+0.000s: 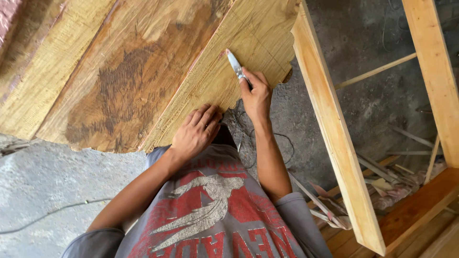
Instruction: The person uses a putty knife to spread pink wood filler into the grain and gaps of a large carved wooden tabletop. They repeatedly scoop filler from a small board and smooth it across the surface, then flip the tabletop to continue applying filler to the other side.
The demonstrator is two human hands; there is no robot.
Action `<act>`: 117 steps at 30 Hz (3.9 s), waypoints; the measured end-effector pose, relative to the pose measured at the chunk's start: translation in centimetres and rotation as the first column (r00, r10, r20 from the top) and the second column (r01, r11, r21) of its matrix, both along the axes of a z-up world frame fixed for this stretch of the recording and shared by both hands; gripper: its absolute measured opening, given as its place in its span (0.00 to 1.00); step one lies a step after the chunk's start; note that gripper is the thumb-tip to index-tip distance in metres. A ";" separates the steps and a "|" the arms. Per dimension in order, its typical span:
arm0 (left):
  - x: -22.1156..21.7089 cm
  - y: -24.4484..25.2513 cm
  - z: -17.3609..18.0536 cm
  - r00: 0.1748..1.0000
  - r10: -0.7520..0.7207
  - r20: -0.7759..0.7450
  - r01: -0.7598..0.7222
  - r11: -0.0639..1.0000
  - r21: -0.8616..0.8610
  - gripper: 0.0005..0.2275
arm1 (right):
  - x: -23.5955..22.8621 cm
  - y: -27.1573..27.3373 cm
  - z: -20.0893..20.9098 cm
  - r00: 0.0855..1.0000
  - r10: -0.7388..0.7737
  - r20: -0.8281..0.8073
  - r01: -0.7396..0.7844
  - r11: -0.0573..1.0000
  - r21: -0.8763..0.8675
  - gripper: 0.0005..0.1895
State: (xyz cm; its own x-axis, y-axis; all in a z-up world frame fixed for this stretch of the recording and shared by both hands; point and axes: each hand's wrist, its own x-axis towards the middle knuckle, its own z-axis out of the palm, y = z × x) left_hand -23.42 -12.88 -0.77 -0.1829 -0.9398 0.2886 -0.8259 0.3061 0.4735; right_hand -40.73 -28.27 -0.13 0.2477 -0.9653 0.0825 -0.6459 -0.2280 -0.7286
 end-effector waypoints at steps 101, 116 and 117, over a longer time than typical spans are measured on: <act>10.7 14.3 -4.5 -0.063 0.746 -0.663 -0.828 0.332 0.452 0.27 | 12.0 6.3 8.3 0.359 0.901 -0.244 -0.933 0.354 -0.067 0.17; 10.1 14.3 -2.2 -0.128 0.746 -0.653 -0.815 0.297 0.498 0.27 | 17.4 3.1 7.6 0.123 0.958 -0.258 -0.992 0.128 0.002 0.16; 10.8 14.1 -2.1 -0.114 0.745 -0.658 -0.823 0.301 0.483 0.27 | 18.0 3.2 7.3 0.234 0.950 -0.208 -0.971 0.241 0.009 0.16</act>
